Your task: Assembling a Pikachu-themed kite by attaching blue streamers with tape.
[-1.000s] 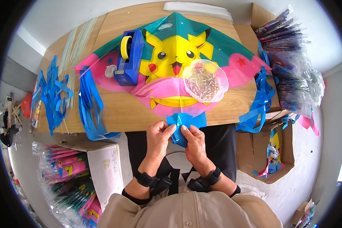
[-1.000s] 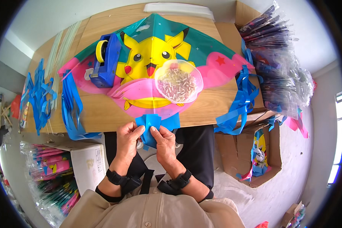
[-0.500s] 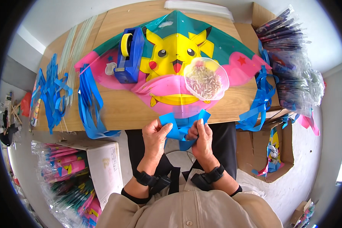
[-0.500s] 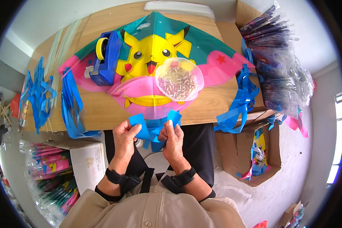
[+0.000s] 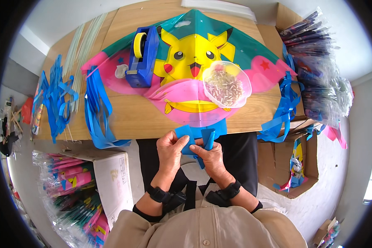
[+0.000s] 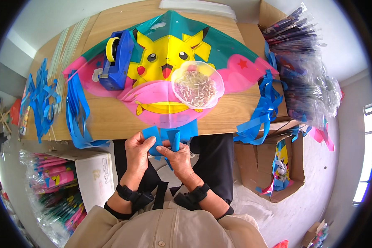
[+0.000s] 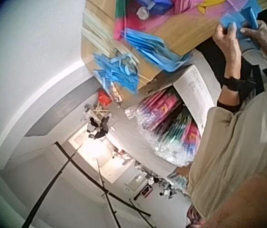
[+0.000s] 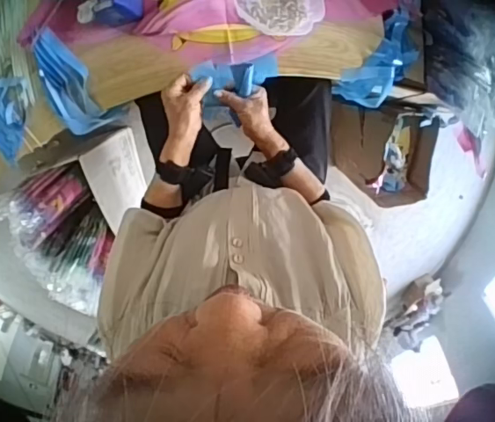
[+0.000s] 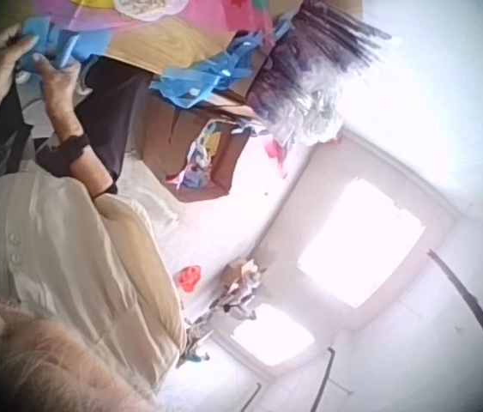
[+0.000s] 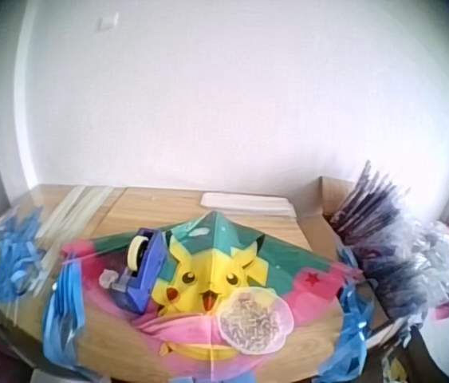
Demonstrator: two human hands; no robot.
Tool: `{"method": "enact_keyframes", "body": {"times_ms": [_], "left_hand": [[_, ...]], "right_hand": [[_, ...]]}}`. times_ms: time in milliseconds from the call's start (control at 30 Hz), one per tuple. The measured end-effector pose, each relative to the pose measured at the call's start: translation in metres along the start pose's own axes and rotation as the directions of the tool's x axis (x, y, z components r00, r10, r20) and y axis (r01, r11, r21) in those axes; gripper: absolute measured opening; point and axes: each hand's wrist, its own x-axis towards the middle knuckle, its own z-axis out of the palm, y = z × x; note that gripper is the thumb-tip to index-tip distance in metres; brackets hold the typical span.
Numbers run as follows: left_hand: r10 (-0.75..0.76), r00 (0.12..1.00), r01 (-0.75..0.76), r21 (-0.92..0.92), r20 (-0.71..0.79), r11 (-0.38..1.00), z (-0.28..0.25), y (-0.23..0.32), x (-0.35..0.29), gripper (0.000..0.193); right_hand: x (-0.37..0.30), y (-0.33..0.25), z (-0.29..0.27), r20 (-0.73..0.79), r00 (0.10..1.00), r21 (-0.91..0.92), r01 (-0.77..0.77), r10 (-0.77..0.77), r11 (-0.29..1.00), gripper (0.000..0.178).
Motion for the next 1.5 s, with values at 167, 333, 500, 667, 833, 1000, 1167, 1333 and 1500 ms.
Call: {"method": "enact_keyframes", "body": {"times_ms": [167,333,500,667,833,1000,1167,1333,1500], "left_hand": [[-0.006,1.0,0.006,-0.056,-0.004,0.998,0.007,0.001,-0.001,0.016],[0.003,1.0,-0.002,-0.017,0.026,1.0,-0.007,-0.004,0.0,0.019],[0.162,0.986,-0.148,0.23,-0.045,0.962,-0.017,0.007,0.018,0.013],[0.744,0.661,-0.286,0.948,0.092,0.137,-0.088,0.07,0.11,0.029],[0.584,0.8,0.016,0.968,0.137,-0.25,-0.111,0.1,0.171,0.045],[0.506,0.855,0.056,0.949,0.114,-0.309,-0.113,0.112,0.179,0.047],[0.534,0.845,-0.256,0.861,-0.022,0.44,-0.08,0.085,0.12,0.012],[-0.06,0.933,-0.06,0.317,0.356,0.946,-0.044,0.039,0.025,0.018],[-0.003,0.978,-0.023,0.122,0.206,0.992,-0.025,0.024,-0.022,0.017]], "right_hand": [[0.003,0.011,-0.002,-0.055,0.998,0.08,-0.029,0.033,0.996,0.006],[0.005,0.011,-0.003,-0.08,0.995,0.058,-0.057,0.062,0.997,0.006],[0.004,0.009,0.001,-0.069,0.998,-0.046,-0.008,0.004,0.999,0.006],[0.003,0.005,-0.004,-0.048,0.999,-0.064,0.006,-0.009,0.998,0.005],[0.005,0.004,-0.001,-0.062,0.998,-0.038,0.001,-0.004,0.999,0.005],[0.011,0.006,0.003,-0.081,0.997,-0.086,-0.015,0.008,0.996,0.008],[0.004,-0.008,0.008,-0.133,0.989,-0.198,0.032,-0.059,0.98,0.009],[0.002,0.002,0.006,-0.043,0.988,-0.171,0.141,-0.15,0.975,0.008],[-0.005,0.002,0.006,0.025,0.988,-0.181,0.154,-0.152,0.971,0.008]]}}
